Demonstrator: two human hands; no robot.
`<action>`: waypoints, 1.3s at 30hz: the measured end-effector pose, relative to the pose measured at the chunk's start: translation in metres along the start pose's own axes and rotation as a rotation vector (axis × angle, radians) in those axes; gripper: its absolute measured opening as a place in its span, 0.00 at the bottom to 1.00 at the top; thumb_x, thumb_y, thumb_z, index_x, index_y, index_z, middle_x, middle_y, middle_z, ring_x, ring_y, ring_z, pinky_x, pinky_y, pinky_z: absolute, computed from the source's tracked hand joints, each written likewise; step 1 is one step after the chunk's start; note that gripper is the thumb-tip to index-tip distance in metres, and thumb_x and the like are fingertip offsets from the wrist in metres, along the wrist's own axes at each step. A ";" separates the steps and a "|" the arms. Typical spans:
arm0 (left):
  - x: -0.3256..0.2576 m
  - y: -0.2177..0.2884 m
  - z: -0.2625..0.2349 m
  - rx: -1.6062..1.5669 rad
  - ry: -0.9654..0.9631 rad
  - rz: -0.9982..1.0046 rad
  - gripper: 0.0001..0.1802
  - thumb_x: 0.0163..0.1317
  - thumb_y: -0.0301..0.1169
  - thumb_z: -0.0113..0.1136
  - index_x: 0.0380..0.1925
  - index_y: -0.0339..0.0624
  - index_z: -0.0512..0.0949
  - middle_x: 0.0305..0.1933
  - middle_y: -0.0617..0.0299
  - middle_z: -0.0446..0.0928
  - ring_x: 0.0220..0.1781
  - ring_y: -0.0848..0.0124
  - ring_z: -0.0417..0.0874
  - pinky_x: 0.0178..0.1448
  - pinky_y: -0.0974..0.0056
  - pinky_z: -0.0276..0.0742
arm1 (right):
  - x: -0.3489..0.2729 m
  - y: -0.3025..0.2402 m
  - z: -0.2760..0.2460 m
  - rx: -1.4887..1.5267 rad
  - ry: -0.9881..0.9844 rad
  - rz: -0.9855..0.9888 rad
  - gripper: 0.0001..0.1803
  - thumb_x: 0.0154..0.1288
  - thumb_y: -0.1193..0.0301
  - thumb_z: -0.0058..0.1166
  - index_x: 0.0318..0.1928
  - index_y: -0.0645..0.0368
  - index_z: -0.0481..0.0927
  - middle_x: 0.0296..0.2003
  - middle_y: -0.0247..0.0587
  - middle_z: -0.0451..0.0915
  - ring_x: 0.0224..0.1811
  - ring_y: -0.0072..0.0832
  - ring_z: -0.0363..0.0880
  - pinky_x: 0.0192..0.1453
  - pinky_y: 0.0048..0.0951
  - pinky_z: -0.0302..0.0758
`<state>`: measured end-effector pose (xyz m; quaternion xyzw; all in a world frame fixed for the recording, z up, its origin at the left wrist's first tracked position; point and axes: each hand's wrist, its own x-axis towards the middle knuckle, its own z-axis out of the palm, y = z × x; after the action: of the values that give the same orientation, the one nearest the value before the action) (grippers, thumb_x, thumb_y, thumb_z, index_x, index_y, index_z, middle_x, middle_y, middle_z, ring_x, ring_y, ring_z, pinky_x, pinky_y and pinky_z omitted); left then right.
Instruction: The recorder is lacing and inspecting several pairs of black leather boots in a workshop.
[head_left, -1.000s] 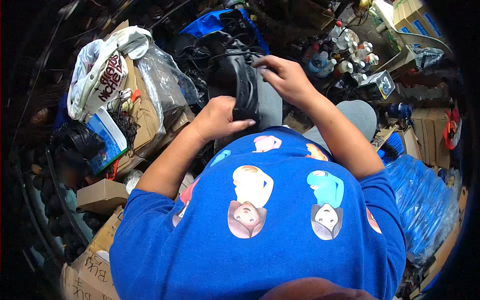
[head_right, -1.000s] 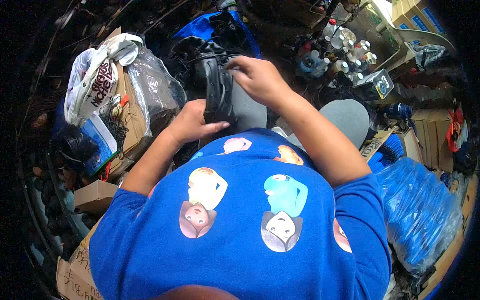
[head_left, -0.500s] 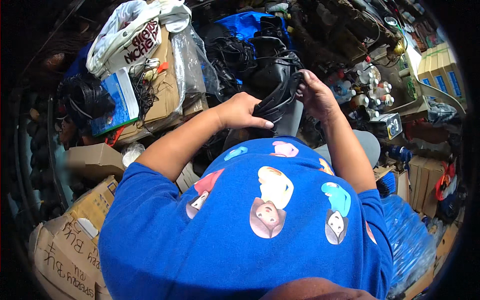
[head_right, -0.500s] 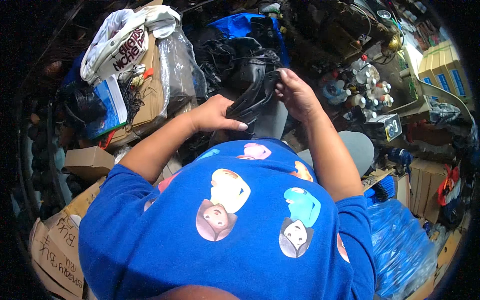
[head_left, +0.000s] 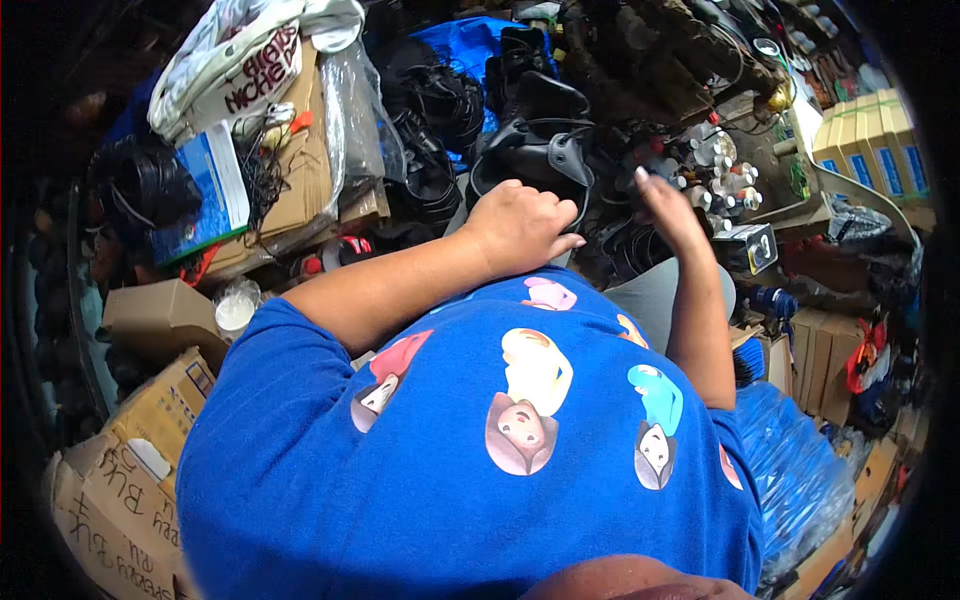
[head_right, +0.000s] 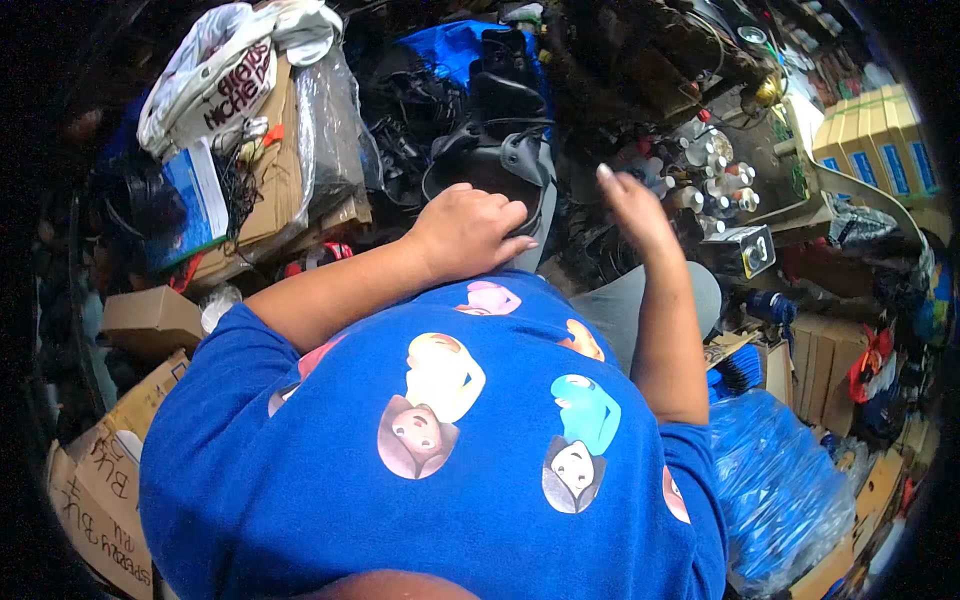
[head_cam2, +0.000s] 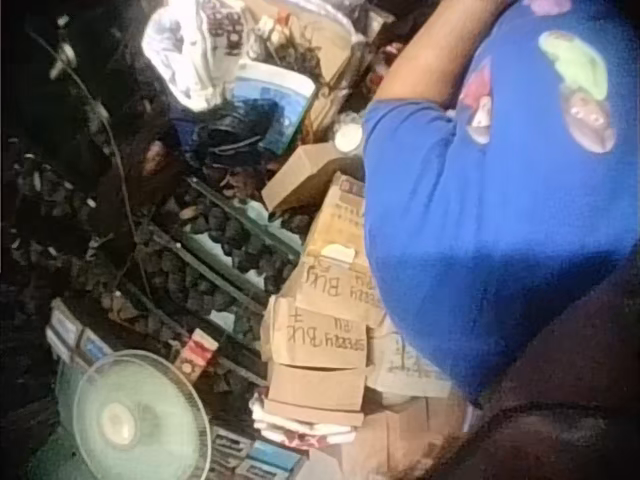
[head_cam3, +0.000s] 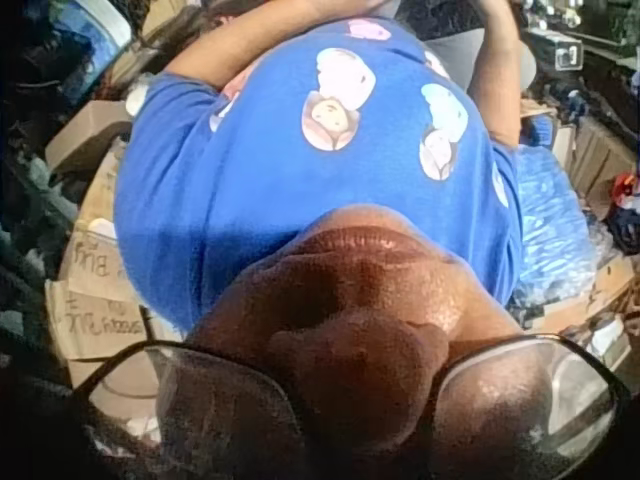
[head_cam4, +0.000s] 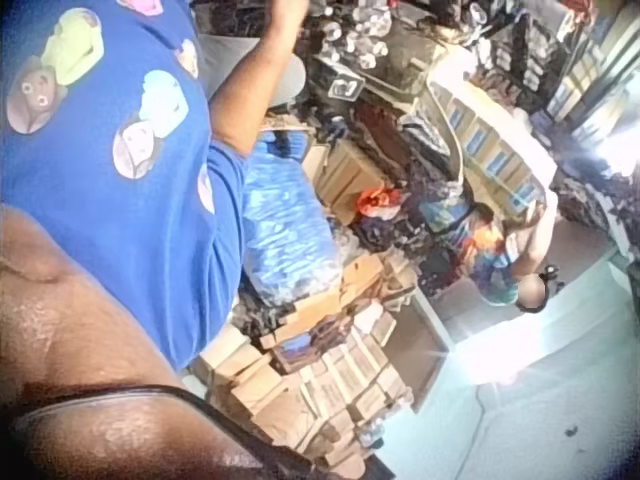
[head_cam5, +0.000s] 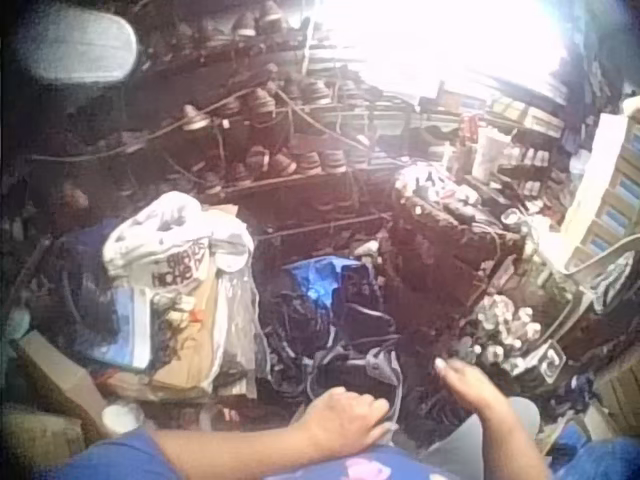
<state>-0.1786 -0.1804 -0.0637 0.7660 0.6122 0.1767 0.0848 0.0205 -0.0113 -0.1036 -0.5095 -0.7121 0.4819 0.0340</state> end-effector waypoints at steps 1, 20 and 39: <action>-0.001 0.002 0.000 -0.009 0.016 0.033 0.17 0.53 0.47 0.57 0.22 0.44 0.72 0.21 0.58 0.75 0.27 0.61 0.79 0.34 0.61 0.71 | -0.008 -0.001 0.010 -0.038 -0.069 0.017 0.40 0.60 0.36 0.37 0.41 0.65 0.78 0.32 0.41 0.78 0.30 0.25 0.75 0.36 0.28 0.72; -0.001 -0.070 0.027 -0.986 0.410 -0.852 0.32 0.46 0.21 0.52 0.54 0.39 0.55 0.49 0.44 0.68 0.52 0.58 0.72 0.55 0.58 0.68 | 0.009 -0.079 0.051 0.517 -0.194 0.130 0.37 0.58 0.37 0.41 0.57 0.52 0.70 0.55 0.37 0.72 0.53 0.33 0.71 0.60 0.39 0.58; 0.014 -0.107 0.021 -2.043 0.284 -0.892 0.29 0.54 0.52 0.54 0.49 0.51 0.59 0.46 0.54 0.75 0.42 0.65 0.74 0.45 0.63 0.66 | 0.021 -0.093 0.040 0.618 0.211 -0.277 0.18 0.54 0.63 0.63 0.36 0.66 0.76 0.30 0.36 0.77 0.31 0.19 0.73 0.38 0.19 0.69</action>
<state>-0.2654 -0.1395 -0.1182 0.0227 0.4036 0.6352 0.6581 -0.0757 -0.0230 -0.0674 -0.4206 -0.5874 0.6103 0.3249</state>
